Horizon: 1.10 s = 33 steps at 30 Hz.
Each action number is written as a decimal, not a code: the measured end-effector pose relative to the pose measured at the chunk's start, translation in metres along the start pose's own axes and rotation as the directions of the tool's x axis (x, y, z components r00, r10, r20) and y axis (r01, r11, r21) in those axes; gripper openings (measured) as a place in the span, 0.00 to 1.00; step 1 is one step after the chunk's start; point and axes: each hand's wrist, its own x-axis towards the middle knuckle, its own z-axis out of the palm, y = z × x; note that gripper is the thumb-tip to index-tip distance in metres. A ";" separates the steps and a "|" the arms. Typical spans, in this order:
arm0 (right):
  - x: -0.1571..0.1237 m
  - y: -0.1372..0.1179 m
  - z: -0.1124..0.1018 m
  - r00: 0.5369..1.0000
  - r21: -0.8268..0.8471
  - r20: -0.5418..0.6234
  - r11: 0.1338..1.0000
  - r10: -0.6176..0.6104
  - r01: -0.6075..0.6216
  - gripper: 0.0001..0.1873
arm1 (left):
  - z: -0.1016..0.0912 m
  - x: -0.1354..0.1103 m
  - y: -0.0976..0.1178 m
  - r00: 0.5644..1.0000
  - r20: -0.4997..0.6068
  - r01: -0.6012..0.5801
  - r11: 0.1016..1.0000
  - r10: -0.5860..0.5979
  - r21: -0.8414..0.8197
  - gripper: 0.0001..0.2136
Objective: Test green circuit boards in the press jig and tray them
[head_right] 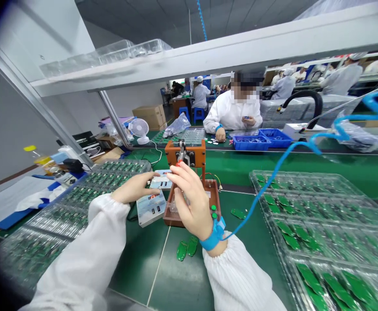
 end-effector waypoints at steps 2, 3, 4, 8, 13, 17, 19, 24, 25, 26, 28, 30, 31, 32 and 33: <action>0.002 -0.007 -0.002 0.996 0.054 -0.004 0.995 0.088 -0.088 0.25 | -0.018 -0.018 0.033 0.953 -0.299 -0.098 0.985 0.052 -0.144 0.11; 0.003 -0.012 -0.004 0.989 0.100 -0.008 0.984 0.147 -0.146 0.24 | -0.025 -0.027 0.052 0.894 -0.438 -0.195 0.960 0.089 -0.203 0.08; 0.004 -0.018 -0.005 0.978 0.159 -0.018 0.966 0.208 -0.203 0.23 | -0.028 -0.034 0.070 0.825 -0.547 -0.317 0.918 0.144 -0.237 0.05; 0.009 -0.051 -0.016 0.924 0.523 -0.090 0.807 0.371 -0.273 0.21 | -0.017 -0.050 0.122 0.510 -0.806 -0.693 0.699 0.300 -0.178 0.05; 0.016 -0.083 -0.029 0.787 0.822 0.173 0.354 0.593 -0.447 0.28 | 0.002 -0.053 0.134 0.414 -0.880 -0.761 0.620 0.234 -0.192 0.07; 0.015 -0.078 -0.030 0.703 0.776 0.261 0.290 0.661 -0.560 0.30 | 0.000 -0.054 0.132 0.393 -0.870 -0.775 0.617 0.297 -0.140 0.07; 0.012 -0.071 -0.029 0.700 0.747 0.269 0.316 0.661 -0.585 0.33 | 0.001 -0.053 0.132 0.396 -0.861 -0.762 0.638 0.318 -0.115 0.11; 0.006 -0.065 -0.028 0.732 0.704 0.352 0.350 0.584 -0.618 0.41 | 0.007 -0.052 0.134 0.448 -0.824 -0.715 0.693 0.346 -0.098 0.18; 0.006 -0.065 -0.028 0.739 0.695 0.359 0.365 0.570 -0.619 0.41 | 0.009 -0.053 0.134 0.454 -0.819 -0.714 0.693 0.350 -0.100 0.19; 0.006 -0.064 -0.029 0.745 0.687 0.358 0.382 0.563 -0.618 0.41 | 0.010 -0.053 0.135 0.461 -0.813 -0.714 0.693 0.356 -0.102 0.20; 0.008 -0.064 -0.032 0.747 0.673 0.328 0.412 0.578 -0.614 0.40 | 0.013 -0.054 0.136 0.474 -0.798 -0.712 0.696 0.373 -0.098 0.22; 0.010 -0.064 -0.034 0.740 0.659 0.268 0.443 0.617 -0.608 0.38 | 0.015 -0.054 0.137 0.483 -0.782 -0.709 0.700 0.395 -0.084 0.23; 0.011 -0.063 -0.035 0.738 0.651 0.235 0.461 0.632 -0.603 0.37 | 0.016 -0.054 0.138 0.484 -0.775 -0.711 0.699 0.406 -0.077 0.23; 0.011 -0.063 -0.036 0.739 0.641 0.211 0.480 0.640 -0.599 0.36 | 0.017 -0.054 0.138 0.484 -0.770 -0.714 0.696 0.416 -0.073 0.23; 0.011 -0.062 -0.035 0.745 0.626 0.205 0.499 0.635 -0.599 0.36 | 0.017 -0.054 0.139 0.484 -0.766 -0.718 0.692 0.423 -0.072 0.23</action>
